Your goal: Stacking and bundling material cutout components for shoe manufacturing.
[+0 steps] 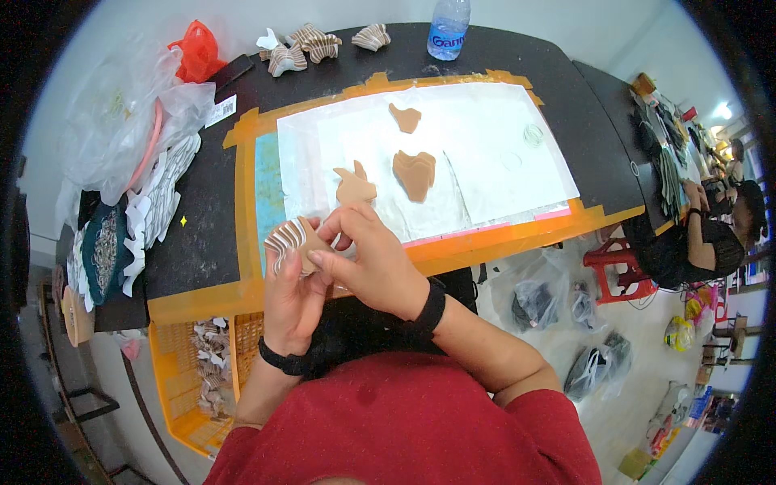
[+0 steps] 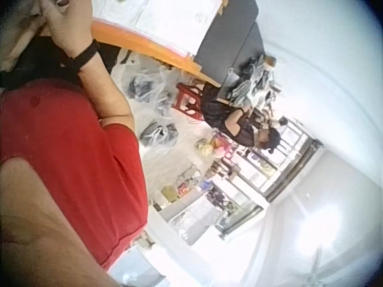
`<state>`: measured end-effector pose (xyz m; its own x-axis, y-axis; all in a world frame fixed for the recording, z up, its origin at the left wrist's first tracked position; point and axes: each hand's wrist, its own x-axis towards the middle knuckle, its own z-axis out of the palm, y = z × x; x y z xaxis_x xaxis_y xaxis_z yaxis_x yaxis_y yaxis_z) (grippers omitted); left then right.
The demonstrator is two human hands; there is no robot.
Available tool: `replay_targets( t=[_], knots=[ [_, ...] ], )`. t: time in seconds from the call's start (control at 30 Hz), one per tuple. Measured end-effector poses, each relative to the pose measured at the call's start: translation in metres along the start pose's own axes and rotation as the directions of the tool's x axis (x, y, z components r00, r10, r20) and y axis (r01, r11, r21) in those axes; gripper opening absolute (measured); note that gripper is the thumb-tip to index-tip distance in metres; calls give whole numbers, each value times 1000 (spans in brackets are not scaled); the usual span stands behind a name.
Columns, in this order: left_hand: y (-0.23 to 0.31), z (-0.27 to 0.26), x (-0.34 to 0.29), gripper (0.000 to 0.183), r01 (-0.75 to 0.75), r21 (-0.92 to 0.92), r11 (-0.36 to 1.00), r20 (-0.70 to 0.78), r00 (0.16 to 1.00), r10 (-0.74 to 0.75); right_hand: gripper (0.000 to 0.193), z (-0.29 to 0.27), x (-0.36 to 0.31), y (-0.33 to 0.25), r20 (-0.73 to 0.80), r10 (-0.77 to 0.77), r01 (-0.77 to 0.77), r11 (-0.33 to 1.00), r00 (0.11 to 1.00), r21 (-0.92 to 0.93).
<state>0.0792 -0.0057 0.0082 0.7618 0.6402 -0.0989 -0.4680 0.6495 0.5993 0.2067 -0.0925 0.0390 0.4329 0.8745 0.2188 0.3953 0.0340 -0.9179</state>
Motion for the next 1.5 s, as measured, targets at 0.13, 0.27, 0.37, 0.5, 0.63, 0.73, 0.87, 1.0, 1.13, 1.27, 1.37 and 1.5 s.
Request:
replay_targets(
  t=[0.13,0.27,0.37,0.5,0.63,0.73,0.87,1.0,1.13,1.27,1.37,1.5],
  knots=[
    [7,-5,-6,44,17,3,1000,31,999,-17,17,2,-2,6,-25,112,-109,988,993,113],
    [8,-3,-4,43,36,2,999,5,999,-36,13,-2,1,4,89,307,-319,889,948,330],
    [9,-4,2,41,19,17,1000,-9,1000,-19,12,-6,8,0,114,260,-283,909,959,307],
    [9,-3,7,40,-8,50,999,-10,1000,9,11,-9,10,7,110,240,-262,919,964,294],
    [10,-4,9,40,19,-22,1000,20,1000,-18,8,-37,26,9,74,197,-210,883,978,421],
    [7,-11,8,41,32,-20,999,-45,998,-33,14,-59,49,12,126,217,-212,976,968,-54],
    [6,-20,6,40,25,-32,999,-41,999,-27,21,-67,67,16,-23,57,-61,867,998,-494],
    [10,-23,6,42,15,-29,999,-64,998,-17,23,-117,103,42,-127,69,-135,759,989,-637],
    [8,-22,10,43,9,-12,1000,-33,999,-9,27,-150,149,82,-210,314,-366,607,926,-706],
    [6,-26,11,45,3,-2,1000,-3,1000,-3,30,-139,159,102,-174,379,-367,528,909,-766],
    [5,-25,11,46,-9,28,1000,8,1000,9,25,-143,162,112,-127,362,-335,602,924,-725],
    [4,-27,14,47,-16,45,999,22,1000,15,19,-157,156,117,-153,367,-383,709,917,-592]
  ],
)
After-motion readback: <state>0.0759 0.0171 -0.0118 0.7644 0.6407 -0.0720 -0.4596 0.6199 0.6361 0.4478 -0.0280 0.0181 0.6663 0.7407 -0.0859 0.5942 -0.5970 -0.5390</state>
